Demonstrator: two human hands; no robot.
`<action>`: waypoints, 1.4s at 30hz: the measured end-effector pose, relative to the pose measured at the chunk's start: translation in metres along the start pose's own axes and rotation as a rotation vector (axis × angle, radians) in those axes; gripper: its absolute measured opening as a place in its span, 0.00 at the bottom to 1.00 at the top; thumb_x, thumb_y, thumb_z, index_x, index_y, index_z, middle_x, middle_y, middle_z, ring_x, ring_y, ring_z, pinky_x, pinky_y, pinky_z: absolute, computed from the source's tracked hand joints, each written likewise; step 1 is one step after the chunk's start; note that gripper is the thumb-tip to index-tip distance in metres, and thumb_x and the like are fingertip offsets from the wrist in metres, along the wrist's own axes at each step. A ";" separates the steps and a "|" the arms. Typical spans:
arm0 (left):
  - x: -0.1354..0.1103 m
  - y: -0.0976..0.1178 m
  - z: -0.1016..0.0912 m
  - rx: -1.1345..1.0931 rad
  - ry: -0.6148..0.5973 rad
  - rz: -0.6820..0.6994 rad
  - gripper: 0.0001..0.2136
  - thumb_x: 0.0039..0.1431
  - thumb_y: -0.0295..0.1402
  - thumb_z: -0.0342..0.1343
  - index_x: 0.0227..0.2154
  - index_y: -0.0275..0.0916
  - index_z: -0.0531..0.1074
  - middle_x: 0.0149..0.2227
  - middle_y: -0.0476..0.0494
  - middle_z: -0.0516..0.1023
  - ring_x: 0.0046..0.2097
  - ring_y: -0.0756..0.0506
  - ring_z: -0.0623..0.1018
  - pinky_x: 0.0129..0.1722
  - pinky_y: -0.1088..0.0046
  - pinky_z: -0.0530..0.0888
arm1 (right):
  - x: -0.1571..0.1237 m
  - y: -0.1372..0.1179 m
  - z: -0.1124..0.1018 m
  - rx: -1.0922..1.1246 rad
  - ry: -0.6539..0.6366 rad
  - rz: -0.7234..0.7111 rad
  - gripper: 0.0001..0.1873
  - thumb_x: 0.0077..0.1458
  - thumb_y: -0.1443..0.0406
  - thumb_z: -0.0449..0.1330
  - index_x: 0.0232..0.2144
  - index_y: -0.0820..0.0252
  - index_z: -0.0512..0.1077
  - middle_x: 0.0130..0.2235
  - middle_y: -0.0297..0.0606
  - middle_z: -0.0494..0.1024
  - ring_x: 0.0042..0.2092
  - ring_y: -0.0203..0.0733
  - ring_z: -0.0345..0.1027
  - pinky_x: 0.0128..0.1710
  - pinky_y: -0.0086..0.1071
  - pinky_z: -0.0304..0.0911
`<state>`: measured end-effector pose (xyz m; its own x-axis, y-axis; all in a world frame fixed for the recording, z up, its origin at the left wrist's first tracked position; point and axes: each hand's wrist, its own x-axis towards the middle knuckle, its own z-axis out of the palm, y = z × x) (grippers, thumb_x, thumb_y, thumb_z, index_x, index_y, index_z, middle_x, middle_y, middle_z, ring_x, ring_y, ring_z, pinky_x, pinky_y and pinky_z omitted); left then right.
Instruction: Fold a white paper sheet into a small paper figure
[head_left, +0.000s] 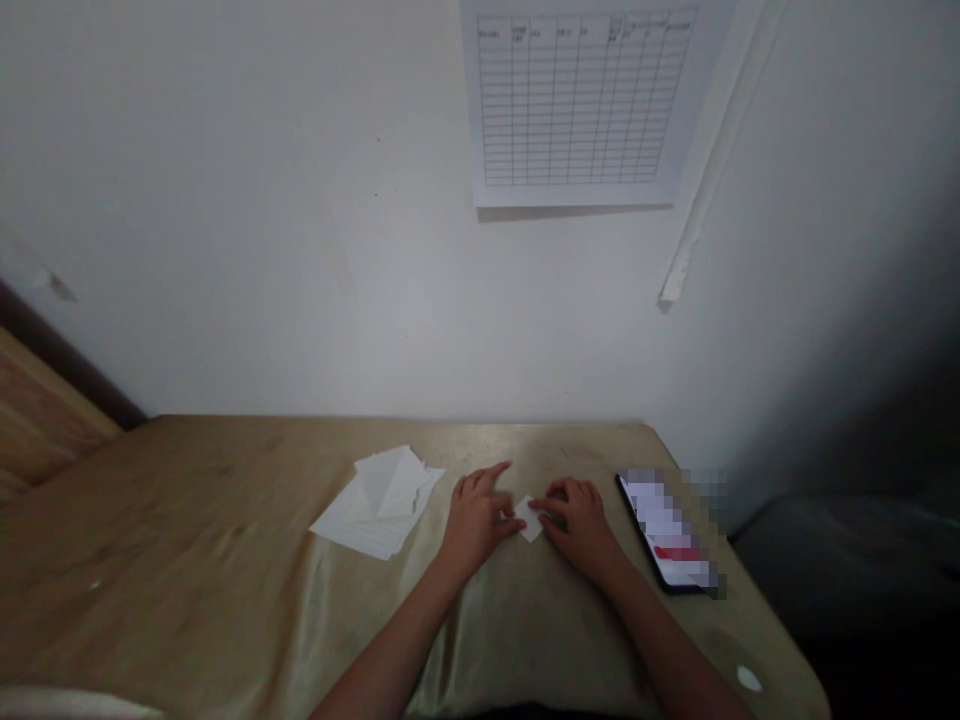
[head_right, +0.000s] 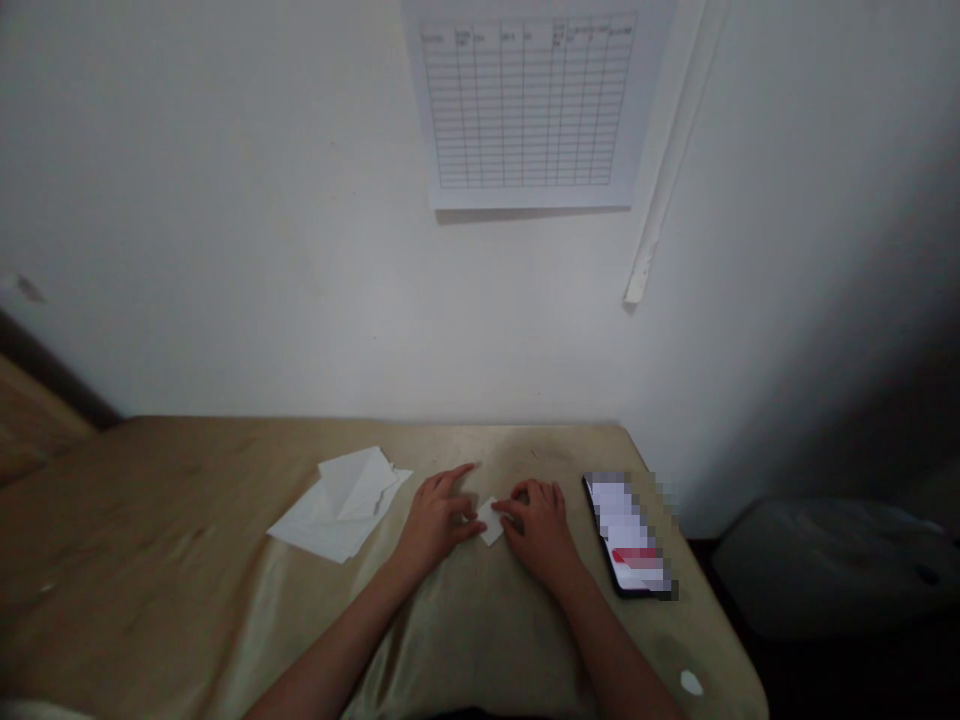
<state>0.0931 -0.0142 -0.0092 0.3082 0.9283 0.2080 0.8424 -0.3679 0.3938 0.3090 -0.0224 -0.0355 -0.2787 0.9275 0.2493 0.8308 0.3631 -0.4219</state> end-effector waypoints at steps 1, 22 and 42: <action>0.000 0.000 0.000 -0.005 -0.002 -0.002 0.07 0.49 0.39 0.73 0.28 0.45 0.82 0.68 0.51 0.66 0.65 0.34 0.65 0.66 0.48 0.60 | 0.000 0.000 0.000 0.002 0.003 0.000 0.16 0.61 0.62 0.61 0.49 0.37 0.78 0.50 0.38 0.73 0.56 0.48 0.64 0.65 0.51 0.48; -0.005 0.000 0.000 0.056 -0.092 -0.087 0.15 0.57 0.45 0.66 0.48 0.65 0.79 0.70 0.51 0.62 0.68 0.33 0.62 0.67 0.33 0.49 | 0.001 -0.005 -0.001 -0.073 -0.057 0.011 0.22 0.61 0.64 0.58 0.56 0.36 0.73 0.54 0.38 0.72 0.58 0.50 0.62 0.67 0.55 0.43; -0.004 0.006 0.005 0.076 -0.062 -0.001 0.22 0.60 0.37 0.65 0.55 0.64 0.73 0.70 0.49 0.61 0.69 0.32 0.59 0.64 0.25 0.42 | 0.002 0.000 -0.006 -0.102 -0.006 0.076 0.12 0.64 0.57 0.61 0.47 0.35 0.79 0.46 0.38 0.74 0.54 0.51 0.64 0.64 0.60 0.44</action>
<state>0.0994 -0.0197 -0.0122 0.3319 0.9313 0.1503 0.8731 -0.3636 0.3247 0.3111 -0.0213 -0.0300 -0.2155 0.9526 0.2148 0.8943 0.2809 -0.3484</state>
